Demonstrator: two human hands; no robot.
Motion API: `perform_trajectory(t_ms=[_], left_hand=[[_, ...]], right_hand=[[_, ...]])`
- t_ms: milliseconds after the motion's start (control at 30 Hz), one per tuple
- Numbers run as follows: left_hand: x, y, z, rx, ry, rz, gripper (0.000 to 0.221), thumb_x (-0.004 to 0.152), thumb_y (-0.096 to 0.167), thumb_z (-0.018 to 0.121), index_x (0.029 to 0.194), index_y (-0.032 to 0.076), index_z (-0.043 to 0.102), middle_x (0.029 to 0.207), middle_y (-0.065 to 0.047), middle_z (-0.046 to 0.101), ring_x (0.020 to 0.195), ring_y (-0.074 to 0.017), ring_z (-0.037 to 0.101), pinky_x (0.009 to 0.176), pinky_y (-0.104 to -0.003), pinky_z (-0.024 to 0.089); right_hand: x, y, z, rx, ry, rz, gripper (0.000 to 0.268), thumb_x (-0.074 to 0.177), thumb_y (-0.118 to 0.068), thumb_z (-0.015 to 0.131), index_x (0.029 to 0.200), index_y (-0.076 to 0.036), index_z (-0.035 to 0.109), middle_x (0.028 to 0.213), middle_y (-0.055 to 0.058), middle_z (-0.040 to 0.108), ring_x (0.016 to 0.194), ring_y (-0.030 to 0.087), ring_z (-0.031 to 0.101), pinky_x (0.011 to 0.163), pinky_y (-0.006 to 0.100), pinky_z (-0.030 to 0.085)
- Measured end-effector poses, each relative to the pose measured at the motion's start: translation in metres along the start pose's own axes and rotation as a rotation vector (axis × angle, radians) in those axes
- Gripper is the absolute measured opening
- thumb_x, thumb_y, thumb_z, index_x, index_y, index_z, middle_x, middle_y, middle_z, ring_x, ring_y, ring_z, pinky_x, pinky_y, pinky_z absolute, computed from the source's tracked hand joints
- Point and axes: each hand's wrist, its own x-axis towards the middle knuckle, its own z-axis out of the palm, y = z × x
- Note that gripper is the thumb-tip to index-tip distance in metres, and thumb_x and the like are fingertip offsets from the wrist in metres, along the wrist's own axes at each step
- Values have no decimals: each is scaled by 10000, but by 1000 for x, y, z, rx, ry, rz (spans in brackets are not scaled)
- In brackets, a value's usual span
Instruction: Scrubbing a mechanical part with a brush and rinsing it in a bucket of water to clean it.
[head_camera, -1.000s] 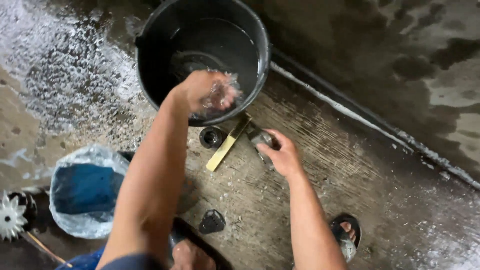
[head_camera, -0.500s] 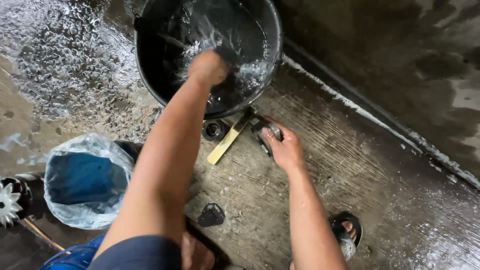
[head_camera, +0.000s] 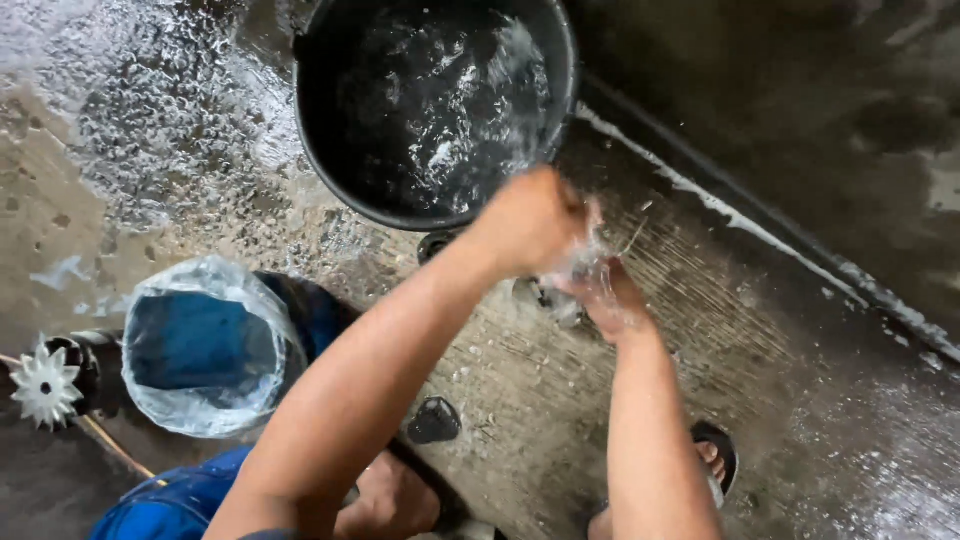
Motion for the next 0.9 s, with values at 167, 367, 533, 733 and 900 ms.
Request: perform_trajectory(t_ms=[167, 367, 533, 733, 900], left_hand=[[54, -44, -60, 9, 269, -491, 384, 1010, 442, 522, 966, 113, 716, 939, -102, 744, 859, -270, 720, 760, -408, 565], [58, -112, -54, -265, 204, -551, 421, 931, 339, 610, 1191, 17, 686, 1171, -189, 721, 1093, -385, 708, 901, -556, 589], [-30, -27, -53, -710, -68, -104, 432, 1024, 397, 563, 899, 36, 764, 828, -176, 761, 820, -338, 776, 859, -447, 627], [-84, -47, 65, -100, 74, -83, 357, 906, 286, 543, 1162, 191, 773, 1002, -195, 769, 1028, -419, 719, 877, -565, 572], [-155, -69, 126, -703, 443, -295, 543, 983, 86, 575, 1516, 66, 472, 1471, -313, 513, 1341, -486, 518, 1115, -557, 482]], right_hand=[[18, 51, -17, 7, -34, -53, 524, 726, -181, 876, 1224, -86, 744, 961, -16, 744, 869, 83, 642, 808, 245, 521], [-5, 74, -12, -265, 24, 69, 1047, 497, -473, 1021, 1415, -189, 603, 1445, 111, 589, 1395, 314, 511, 1169, 449, 430], [3, 114, 5, -396, 16, 90, 891, 640, -261, 886, 1469, -253, 559, 1252, 92, 674, 1217, 312, 651, 1047, 438, 563], [-1, 124, 39, -531, 147, -29, 738, 706, -317, 824, 1393, -307, 554, 1261, 37, 638, 1178, 313, 669, 1019, 445, 580], [-40, 150, 41, -710, 272, -45, 491, 799, -183, 765, 1196, -415, 593, 1345, -128, 461, 1150, 285, 675, 1001, 434, 599]])
